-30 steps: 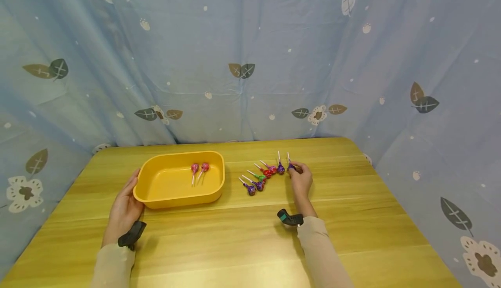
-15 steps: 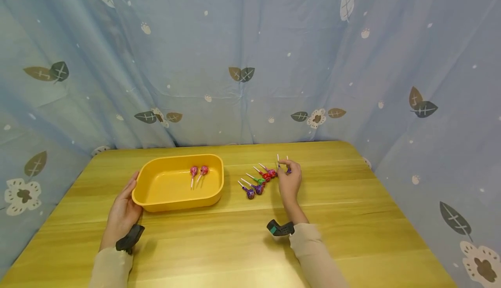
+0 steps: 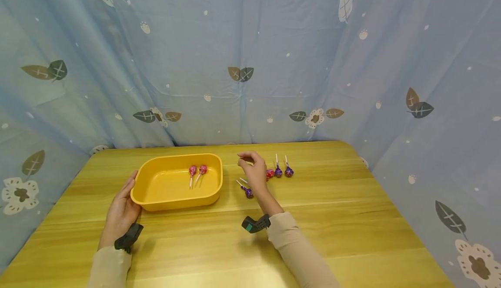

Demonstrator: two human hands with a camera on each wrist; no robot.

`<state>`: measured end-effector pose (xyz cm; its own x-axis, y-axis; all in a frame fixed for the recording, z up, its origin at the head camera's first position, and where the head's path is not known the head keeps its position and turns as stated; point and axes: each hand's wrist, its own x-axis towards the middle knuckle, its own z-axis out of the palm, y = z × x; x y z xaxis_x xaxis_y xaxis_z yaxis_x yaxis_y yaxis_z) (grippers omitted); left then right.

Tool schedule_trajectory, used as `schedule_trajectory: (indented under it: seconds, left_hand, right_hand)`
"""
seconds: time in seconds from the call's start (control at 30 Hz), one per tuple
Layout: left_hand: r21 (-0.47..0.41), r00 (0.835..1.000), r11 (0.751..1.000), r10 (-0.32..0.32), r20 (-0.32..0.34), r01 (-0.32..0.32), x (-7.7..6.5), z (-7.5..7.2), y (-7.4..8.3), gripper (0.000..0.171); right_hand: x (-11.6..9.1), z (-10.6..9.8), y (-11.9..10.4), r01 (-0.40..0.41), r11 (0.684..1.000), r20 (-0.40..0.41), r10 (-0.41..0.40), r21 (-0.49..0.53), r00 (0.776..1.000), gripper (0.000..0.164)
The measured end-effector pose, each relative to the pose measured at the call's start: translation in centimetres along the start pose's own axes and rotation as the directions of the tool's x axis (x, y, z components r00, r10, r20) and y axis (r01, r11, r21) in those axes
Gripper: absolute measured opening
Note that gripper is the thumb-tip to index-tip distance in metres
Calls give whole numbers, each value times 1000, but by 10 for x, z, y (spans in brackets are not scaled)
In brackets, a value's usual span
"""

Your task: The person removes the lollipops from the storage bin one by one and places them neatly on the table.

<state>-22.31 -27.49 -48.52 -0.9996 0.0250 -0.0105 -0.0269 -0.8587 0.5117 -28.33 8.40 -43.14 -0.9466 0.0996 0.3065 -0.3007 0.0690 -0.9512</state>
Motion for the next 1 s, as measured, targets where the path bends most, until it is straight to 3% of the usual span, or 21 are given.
schedule_trajectory:
  seconds: [0.23,0.53,0.73,1.0]
  left_hand:
    - [-19,1000,1000,-11,8,11,-1,1,0,34]
    - [-25,1000,1000,-16,14,16,1,2,1,47]
    - [-31,1000,999,-12,15,13,1,1,3,55]
    - [-29,1000,999,-18,9,19,0,2,2,49]
  right_hand:
    - [13,39,-8,-41,999,157,42,-11,987,19]
    - [26,80,-13,-106,994,279,102,0,955,23]
    - [31,103,-11,-91,987,318,129,-131,939,23]
    - [34,123,-2,-61,959,339,157,-278,928,23]
